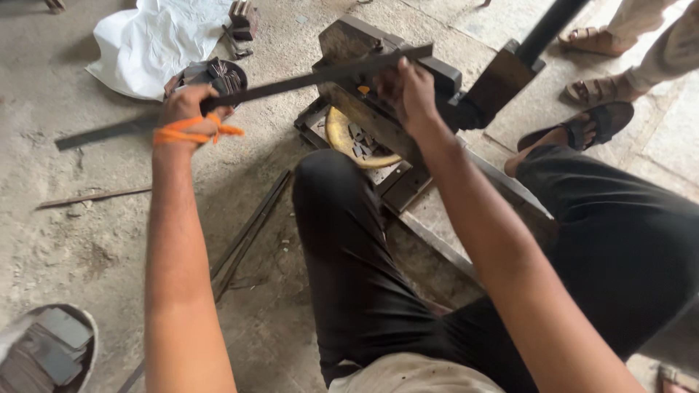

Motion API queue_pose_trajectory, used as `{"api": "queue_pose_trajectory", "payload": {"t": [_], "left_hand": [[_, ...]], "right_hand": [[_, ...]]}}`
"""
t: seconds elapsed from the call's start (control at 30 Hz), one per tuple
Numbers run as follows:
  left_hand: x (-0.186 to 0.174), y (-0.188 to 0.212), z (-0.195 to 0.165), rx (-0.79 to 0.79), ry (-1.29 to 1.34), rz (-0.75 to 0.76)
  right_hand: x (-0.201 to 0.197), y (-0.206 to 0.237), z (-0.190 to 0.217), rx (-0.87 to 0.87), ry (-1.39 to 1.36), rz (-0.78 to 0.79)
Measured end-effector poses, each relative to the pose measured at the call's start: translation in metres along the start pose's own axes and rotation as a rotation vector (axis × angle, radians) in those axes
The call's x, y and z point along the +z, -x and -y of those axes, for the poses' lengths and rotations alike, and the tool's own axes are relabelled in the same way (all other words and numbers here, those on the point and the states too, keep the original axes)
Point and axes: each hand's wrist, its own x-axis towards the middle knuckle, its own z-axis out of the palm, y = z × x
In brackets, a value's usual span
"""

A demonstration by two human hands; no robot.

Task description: The person uses a manual guillotine-style shear to cut long metal rods into smaller pieces. They repeatedly feed the rods into the blade, operate the lever to cut, and collect the cut pieces into a metal bowl.

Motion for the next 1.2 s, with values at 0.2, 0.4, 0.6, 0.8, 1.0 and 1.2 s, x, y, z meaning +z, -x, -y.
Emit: {"api": "queue_pose_trajectory", "payload": {"t": [0.2,0.4,0.6,0.8,1.0,1.2], "left_hand": [[-0.03,-0.022,-0.072,0.135,0.038,0.002],[-0.034,-0.013,-0.121,0.087,-0.032,-0.005],[-0.01,-0.009,-0.143,-0.179,0.183,0.149],[0.059,-0.041,-0.132,0.012,-0.082,0.215],[0.159,-0.044,-0.107,-0.26,0.172,0.398],[0.175,-0.06,-0.079,-0.155,-0.012,0.383]], "right_hand": [[-0.003,0.032,0.051,-0.113,-0.19,-0.024],[-0.024,0.05,0.064,-0.116,-0.189,0.013],[-0.042,0.048,0.053,-0.001,-0.211,-0.068],[-0.052,0.01,0.017,-0.017,-0.227,-0.209],[-0.095,-0.023,-0.034,0.108,-0.194,-0.278],[-0.099,-0.039,-0.078,0.112,-0.233,-0.218]]}}
